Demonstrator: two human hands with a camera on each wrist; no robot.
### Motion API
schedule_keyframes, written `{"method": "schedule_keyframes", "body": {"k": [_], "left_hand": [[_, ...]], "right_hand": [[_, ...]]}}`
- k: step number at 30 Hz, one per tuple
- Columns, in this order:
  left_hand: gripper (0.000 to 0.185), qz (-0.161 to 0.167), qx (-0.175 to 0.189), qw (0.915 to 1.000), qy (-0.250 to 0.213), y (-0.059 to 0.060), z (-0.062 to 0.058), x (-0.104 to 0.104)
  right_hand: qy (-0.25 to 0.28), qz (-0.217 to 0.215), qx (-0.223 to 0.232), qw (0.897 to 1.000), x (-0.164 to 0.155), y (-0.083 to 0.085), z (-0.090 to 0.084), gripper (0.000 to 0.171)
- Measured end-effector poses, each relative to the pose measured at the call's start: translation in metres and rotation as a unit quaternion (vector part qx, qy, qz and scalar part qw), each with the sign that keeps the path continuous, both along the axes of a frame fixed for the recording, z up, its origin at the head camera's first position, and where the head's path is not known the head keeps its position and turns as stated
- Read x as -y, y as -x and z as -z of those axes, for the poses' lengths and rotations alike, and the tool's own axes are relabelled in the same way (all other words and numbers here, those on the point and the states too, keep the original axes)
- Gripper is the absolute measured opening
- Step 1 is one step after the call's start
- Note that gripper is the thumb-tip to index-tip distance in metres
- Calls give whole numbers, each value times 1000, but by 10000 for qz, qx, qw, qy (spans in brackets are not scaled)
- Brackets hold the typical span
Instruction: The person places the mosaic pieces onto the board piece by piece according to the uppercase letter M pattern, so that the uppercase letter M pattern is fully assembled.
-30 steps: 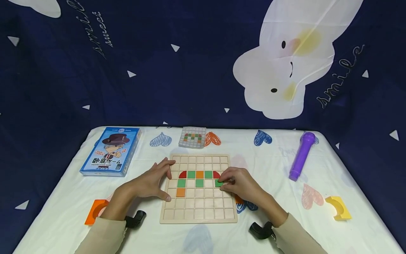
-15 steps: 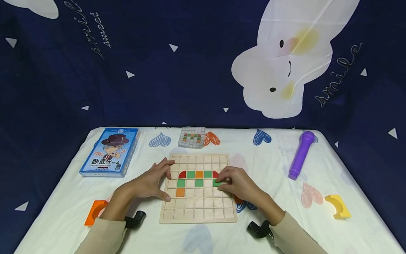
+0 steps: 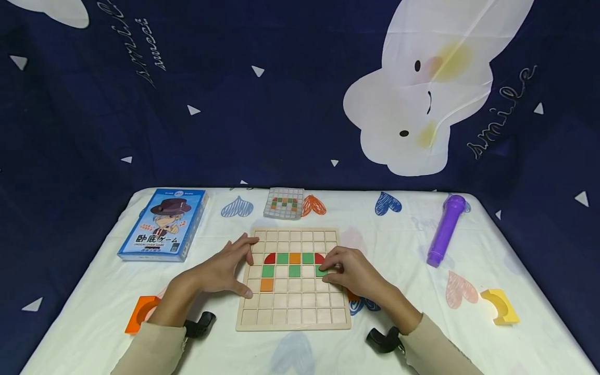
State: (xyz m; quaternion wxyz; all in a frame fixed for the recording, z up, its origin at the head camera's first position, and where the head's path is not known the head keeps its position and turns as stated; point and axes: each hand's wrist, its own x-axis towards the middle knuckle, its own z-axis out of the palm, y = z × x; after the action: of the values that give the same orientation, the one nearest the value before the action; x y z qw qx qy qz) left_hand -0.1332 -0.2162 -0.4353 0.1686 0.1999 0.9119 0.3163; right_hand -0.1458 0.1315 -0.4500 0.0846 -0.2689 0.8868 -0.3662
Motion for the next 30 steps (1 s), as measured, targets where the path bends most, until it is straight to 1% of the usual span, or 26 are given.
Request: {"method": "schedule_keyframes", "body": {"k": [13,20,22,27,30], "left_hand": [[58,-1,-13,10000,1,0,-1,-1],[57,32,37,10000,-38,0,-1,0],[57,47,33,10000,-34,0,-1,0],[56,84,-31,10000,-16,0,-1,0],[57,76,-43,10000,2,-1,-1,0]], "right_hand": [[-5,11,-22,10000,0,-1,-1,15],[372,-23,-114,9992,-9,-2,-1,22],[492,-33,-82,9988,-13,-3,-3,25],[688,-205,-41,9974,-23,-6,-8,33],[722,-326,-122,9968,-29,-8,-12,37]]}}
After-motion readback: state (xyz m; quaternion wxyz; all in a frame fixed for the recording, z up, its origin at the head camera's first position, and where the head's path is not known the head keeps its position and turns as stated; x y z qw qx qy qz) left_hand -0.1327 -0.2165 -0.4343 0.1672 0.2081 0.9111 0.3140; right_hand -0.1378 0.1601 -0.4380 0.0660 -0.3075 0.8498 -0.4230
